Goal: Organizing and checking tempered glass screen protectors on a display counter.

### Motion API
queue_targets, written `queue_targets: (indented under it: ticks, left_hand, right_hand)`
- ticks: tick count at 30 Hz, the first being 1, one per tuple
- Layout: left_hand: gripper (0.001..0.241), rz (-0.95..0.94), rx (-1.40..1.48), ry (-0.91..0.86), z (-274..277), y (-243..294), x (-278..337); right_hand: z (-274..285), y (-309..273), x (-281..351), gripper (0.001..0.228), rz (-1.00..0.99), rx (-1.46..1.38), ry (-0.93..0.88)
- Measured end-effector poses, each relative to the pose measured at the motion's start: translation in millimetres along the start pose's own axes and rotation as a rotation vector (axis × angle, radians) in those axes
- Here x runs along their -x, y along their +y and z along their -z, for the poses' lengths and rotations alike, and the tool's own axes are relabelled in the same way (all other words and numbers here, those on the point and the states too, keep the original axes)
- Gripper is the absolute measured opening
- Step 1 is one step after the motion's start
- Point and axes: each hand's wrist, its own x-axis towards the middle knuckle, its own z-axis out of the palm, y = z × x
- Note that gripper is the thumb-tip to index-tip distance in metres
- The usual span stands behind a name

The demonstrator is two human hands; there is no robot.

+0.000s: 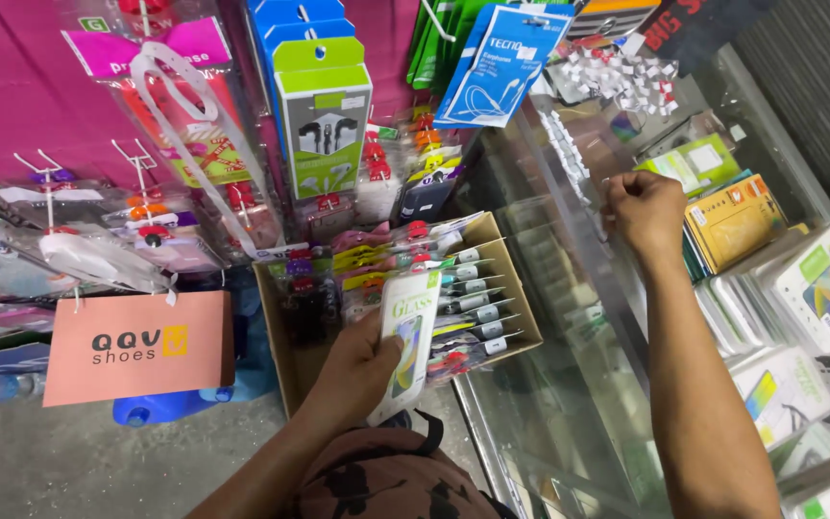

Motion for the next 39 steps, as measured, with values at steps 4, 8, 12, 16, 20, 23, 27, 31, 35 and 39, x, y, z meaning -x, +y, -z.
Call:
queue_targets:
  ticks: [4,8,12,16,20,23,27,31,35,39]
  left_hand:
    - [0.037,0.062,-0.024,0.026,14.1,-8.6,0.8]
    - [0.034,0.098,0.03,0.074,26.4,-15.3,5.5]
    - [0.032,0.089,0.11,0.097,32.6,-21.3,6.8]
    - [0.034,0.1,0.126,0.096,33.4,-26.1,3.6]
    - [0.034,0.07,0.106,0.08,33.6,-32.5,-0.4]
    - [0.035,0.061,0.134,0.072,33.8,-32.4,-3.0]
    - [0.036,0.077,0.106,0.089,35.4,-36.3,-5.7]
    - [0.035,0.105,0.123,0.097,35.6,-38.2,-6.5]
    - [0.033,0.106,0.091,0.091,35.8,-37.9,-6.8]
    - [0.032,0.093,0.091,0.067,34.9,-46.2,-8.5]
  right_hand:
    - [-5.0,7.8,-26.9,0.016,-0.011,0.22,0.03]
    - [-8.0,26.1,-42.5,0.02,0.224,0.395,-0.009]
    - [-8.6,8.6,-37.4,0.019,0.055,0.334,-0.077]
    - [-6.1,7.7,-37.5,0.018,0.017,0.32,-0.095]
    - [-5.6,16.8,-43.7,0.02,0.017,0.299,-0.114]
    - [-7.3,10.9,-42.5,0.023,0.032,0.359,-0.109]
    - [-10.0,6.7,-40.7,0.026,0.065,0.415,-0.108]
    - [-12.9,2.8,-38.2,0.025,0.07,0.471,-0.121]
    - [-9.6,6.0,-41.4,0.023,0.162,0.597,-0.145]
    - [0.7,11.6,-44.7,0.027,0.041,0.398,-0.213]
